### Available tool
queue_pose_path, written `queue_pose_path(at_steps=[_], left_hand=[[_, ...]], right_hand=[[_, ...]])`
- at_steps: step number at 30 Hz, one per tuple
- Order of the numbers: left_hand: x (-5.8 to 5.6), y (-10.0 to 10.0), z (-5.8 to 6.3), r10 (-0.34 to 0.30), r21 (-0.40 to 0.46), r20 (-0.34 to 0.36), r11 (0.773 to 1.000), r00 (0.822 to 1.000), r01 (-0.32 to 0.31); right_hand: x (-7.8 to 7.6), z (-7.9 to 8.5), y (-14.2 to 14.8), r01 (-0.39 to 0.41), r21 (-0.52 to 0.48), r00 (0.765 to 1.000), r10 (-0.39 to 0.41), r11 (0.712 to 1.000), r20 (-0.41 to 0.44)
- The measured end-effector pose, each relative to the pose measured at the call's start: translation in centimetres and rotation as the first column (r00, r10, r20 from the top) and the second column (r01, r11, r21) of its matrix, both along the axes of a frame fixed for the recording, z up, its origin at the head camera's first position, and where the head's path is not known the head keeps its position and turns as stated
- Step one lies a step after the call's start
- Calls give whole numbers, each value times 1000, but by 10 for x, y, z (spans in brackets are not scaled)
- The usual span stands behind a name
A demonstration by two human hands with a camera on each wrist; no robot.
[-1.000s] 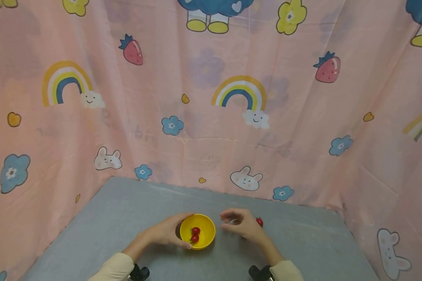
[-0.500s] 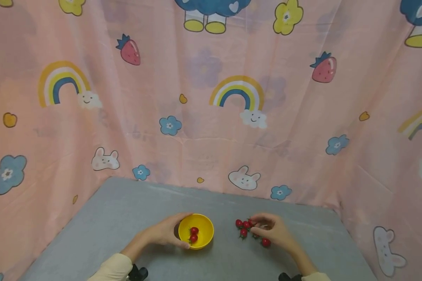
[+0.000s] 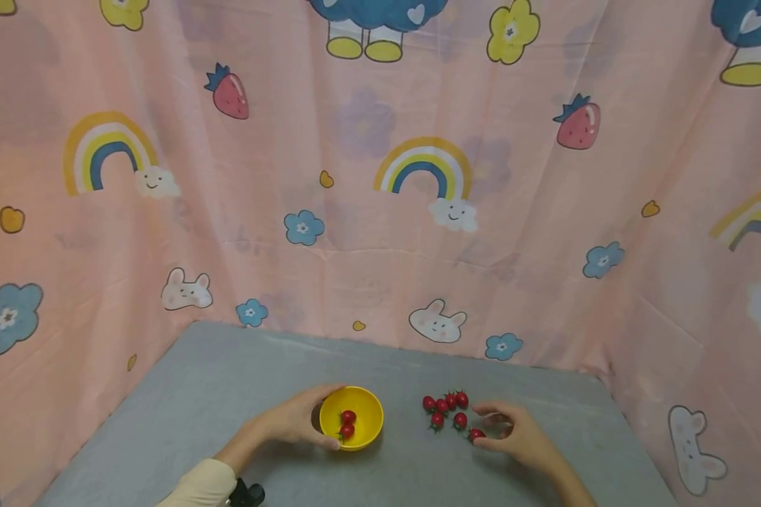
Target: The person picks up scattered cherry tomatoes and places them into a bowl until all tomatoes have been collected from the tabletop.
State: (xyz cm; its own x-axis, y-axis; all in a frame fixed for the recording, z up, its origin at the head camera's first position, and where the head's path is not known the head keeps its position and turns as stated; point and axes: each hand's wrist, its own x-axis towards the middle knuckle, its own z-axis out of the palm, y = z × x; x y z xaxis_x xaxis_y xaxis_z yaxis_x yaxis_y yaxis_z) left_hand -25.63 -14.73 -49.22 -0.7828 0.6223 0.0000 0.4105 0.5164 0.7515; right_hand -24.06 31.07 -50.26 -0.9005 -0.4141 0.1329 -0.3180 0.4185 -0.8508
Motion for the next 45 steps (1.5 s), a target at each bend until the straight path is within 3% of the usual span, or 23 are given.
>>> queue_pose_path(at_steps=[14, 25, 45], left_hand=[[0, 1, 0, 5, -3, 8, 1000, 1000, -5], [-1, 0, -1, -4, -1, 3, 1000, 1000, 4], [0, 2, 0, 16, -17, 4, 1000, 1000, -16]], right_hand=[[-3, -13, 7, -19, 22, 1000, 19, 1000, 13], [-9, -14, 3, -29, 62, 998, 25, 998, 62], [-9, -11, 5, -15, 38, 999, 14, 999, 35]])
